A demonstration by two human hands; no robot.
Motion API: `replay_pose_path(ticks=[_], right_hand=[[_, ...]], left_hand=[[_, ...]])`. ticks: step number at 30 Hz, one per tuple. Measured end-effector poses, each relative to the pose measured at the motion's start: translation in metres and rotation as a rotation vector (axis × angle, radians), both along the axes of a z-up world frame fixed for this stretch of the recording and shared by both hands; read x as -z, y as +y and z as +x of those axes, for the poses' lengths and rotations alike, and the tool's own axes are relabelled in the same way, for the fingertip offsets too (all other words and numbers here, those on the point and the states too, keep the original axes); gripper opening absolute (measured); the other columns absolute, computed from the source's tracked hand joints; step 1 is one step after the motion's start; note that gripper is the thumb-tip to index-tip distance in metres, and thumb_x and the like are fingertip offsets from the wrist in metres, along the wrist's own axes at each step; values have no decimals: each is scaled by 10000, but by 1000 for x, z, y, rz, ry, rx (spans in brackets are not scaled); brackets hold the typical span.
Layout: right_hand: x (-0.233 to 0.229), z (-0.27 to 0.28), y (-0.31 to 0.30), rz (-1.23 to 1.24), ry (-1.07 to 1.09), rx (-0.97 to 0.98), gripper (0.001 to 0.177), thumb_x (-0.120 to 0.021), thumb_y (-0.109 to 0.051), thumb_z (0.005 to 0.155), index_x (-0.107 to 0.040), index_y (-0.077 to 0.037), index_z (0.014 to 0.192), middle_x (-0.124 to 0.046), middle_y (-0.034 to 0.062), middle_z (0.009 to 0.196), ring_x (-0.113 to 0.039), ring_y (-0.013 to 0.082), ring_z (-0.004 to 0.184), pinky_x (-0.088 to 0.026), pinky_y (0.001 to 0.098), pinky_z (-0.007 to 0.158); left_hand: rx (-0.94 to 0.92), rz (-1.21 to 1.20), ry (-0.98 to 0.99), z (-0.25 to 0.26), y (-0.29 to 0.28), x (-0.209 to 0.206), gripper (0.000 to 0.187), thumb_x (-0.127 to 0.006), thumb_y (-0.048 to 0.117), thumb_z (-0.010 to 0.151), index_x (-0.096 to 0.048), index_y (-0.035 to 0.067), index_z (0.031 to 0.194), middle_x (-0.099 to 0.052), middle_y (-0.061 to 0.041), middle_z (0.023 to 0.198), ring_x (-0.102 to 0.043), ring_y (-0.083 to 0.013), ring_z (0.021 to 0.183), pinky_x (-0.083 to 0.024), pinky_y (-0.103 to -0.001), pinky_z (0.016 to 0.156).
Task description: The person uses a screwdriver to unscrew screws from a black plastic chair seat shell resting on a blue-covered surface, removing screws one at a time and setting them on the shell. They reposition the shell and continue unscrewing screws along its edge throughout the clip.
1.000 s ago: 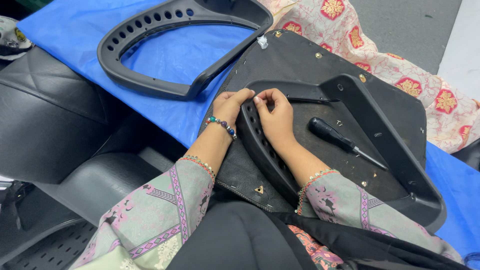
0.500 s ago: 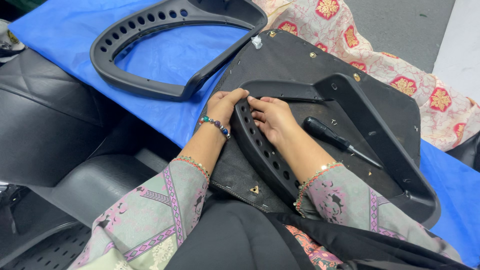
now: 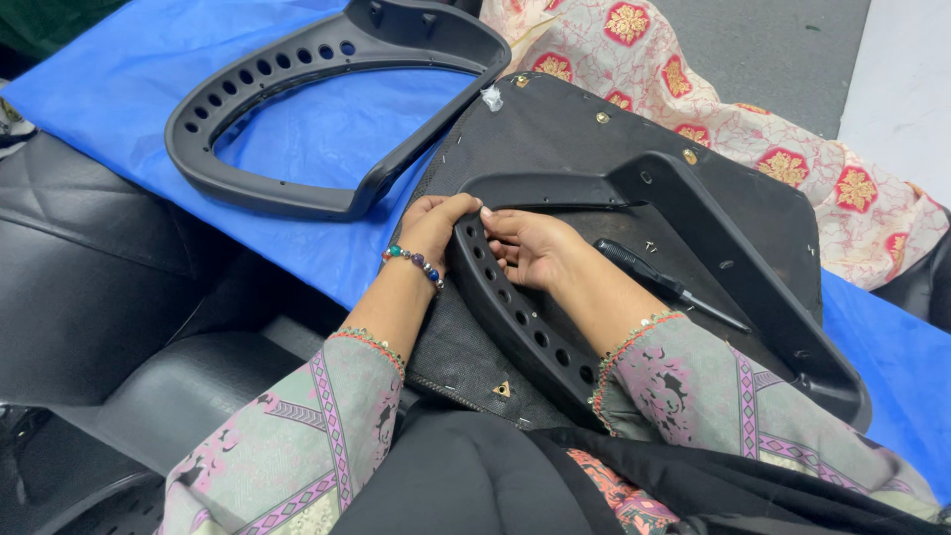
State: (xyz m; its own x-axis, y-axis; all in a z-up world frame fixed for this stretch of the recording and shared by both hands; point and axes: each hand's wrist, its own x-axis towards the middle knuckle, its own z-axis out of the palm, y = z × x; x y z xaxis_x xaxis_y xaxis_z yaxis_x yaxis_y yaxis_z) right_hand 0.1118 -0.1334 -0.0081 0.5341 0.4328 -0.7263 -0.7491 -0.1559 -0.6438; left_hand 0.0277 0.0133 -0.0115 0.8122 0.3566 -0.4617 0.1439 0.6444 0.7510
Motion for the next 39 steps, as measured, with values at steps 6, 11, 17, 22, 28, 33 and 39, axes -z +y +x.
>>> replay_pose_path(ticks=[6,11,17,22,28,33,39], right_hand=[[5,6,1,78,127,49,56,-734,-151,917,-699,-146,960,-634,-39,842,-543,87,698,-490,263,628],[13,5,-5,118,152,68,81,-734,-191,916,-688,-161,974,-663,-32,835,-597,86,667,-500,257,571],[17,4,-8,164,149,100,101,-723,-175,935,-698,-122,1017,-690,-1,851,-630,88,676,-531,236,568],[2,-19,-13,252,-15,102,171,-670,-189,979,-696,-61,1090,-707,23,911,-649,107,737,-557,251,646],[-56,-30,-68,-40,-549,-145,264,-635,-187,957,-685,-38,1169,-735,61,1023,-707,165,850,-574,306,745],[-83,-51,-140,-574,-1149,-435,312,-707,-234,909,-705,-87,1184,-762,68,1052,-734,216,968,-565,366,898],[-66,-92,-201,-647,-1335,-637,525,-806,-214,735,-650,-140,1231,-607,101,1275,-551,299,1229,-445,426,1020]], left_hand=[[-9,78,128,2,-3,-11,550,-834,78,668,-526,-9,1115,-698,-192,881,-721,-264,633,-638,-414,569],[-1,134,174,7,-5,-17,647,-881,67,648,-529,-48,1178,-709,-182,911,-739,-247,681,-643,-391,588],[15,143,222,2,-5,-26,631,-835,57,663,-513,-69,1191,-715,-222,910,-737,-275,672,-635,-408,581],[-14,200,221,3,-6,-24,547,-835,53,655,-566,-51,1120,-722,-198,906,-738,-244,662,-632,-374,579],[26,192,140,9,-3,-10,256,-821,39,661,-667,-56,842,-726,-172,719,-706,-234,542,-596,-365,531],[63,215,128,6,-1,-15,209,-801,43,677,-693,-66,818,-726,-171,698,-695,-232,532,-587,-350,521],[51,184,112,5,-3,-16,206,-790,42,679,-702,-79,820,-721,-162,696,-696,-227,535,-593,-350,529]])
